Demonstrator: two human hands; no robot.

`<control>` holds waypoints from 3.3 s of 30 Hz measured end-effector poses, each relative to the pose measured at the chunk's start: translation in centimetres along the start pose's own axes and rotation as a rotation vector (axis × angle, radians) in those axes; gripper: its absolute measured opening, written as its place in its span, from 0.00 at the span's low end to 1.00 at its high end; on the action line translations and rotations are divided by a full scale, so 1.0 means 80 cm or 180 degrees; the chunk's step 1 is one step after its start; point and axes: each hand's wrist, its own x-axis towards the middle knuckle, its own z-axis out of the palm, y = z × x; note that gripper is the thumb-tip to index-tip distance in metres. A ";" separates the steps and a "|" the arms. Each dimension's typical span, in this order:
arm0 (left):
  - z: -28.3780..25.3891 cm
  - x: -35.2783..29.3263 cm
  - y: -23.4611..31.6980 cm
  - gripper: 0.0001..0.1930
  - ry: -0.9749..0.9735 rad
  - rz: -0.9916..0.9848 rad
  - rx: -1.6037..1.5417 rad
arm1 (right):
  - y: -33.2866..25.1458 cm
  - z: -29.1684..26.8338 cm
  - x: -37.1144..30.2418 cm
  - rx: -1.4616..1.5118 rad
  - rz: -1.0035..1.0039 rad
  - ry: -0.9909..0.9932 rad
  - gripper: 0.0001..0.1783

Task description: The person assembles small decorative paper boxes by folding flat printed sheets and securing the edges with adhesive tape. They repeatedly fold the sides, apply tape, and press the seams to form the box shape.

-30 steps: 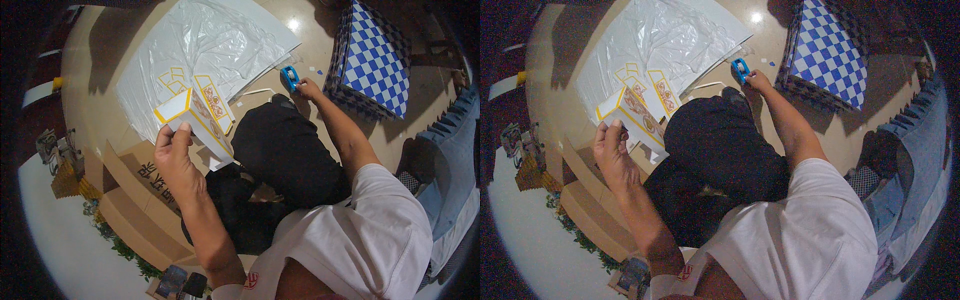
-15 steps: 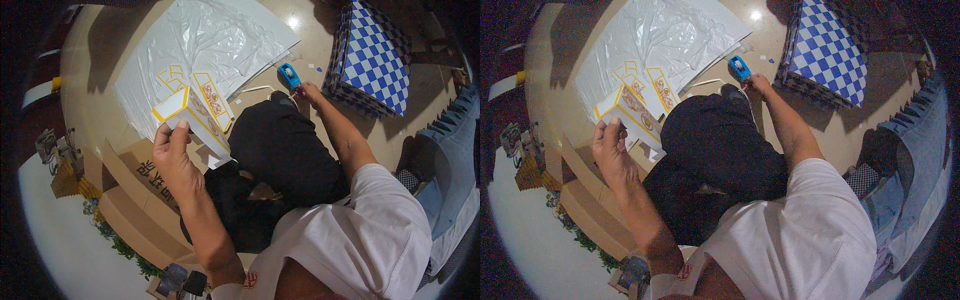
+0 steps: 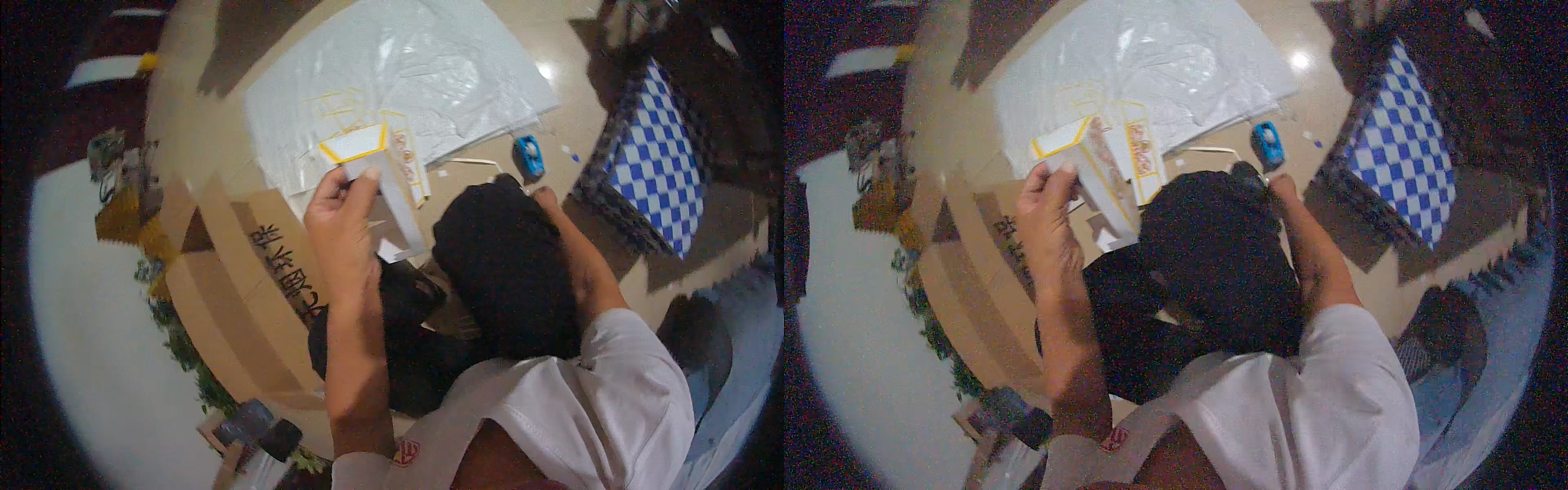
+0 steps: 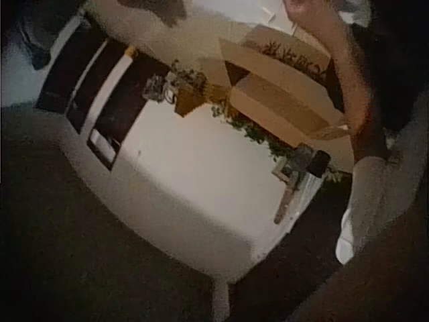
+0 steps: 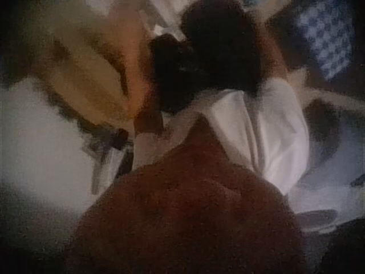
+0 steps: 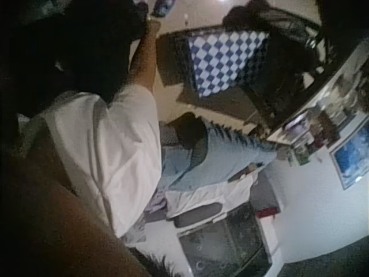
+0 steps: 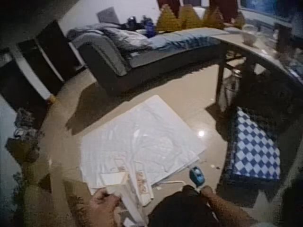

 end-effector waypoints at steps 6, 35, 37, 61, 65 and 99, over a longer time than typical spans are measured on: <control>-0.006 -0.008 0.008 0.09 -0.0026 0.0159 -0.0006 | -0.190 -0.110 -0.070 0.1830 -0.0789 -0.1009 0.12; -0.073 -0.056 0.062 0.07 0.1510 0.4378 0.2494 | -0.515 -0.228 -0.466 0.3132 -0.2246 -0.2584 0.25; -0.075 -0.059 0.061 0.07 0.1422 0.4427 0.2509 | -0.516 -0.229 -0.470 0.3005 -0.2072 -0.2549 0.25; -0.064 -0.059 0.062 0.08 0.0626 0.3186 0.1484 | -0.504 -0.215 -0.450 0.2248 -0.3509 -0.1422 0.19; -0.069 -0.057 0.058 0.10 0.0228 0.2464 0.1153 | -0.504 -0.213 -0.443 0.2131 -0.3641 -0.1499 0.21; -0.099 -0.048 0.062 0.10 -0.2168 0.0457 0.0118 | -0.485 -0.264 -0.425 0.0989 -0.4513 -0.0819 0.18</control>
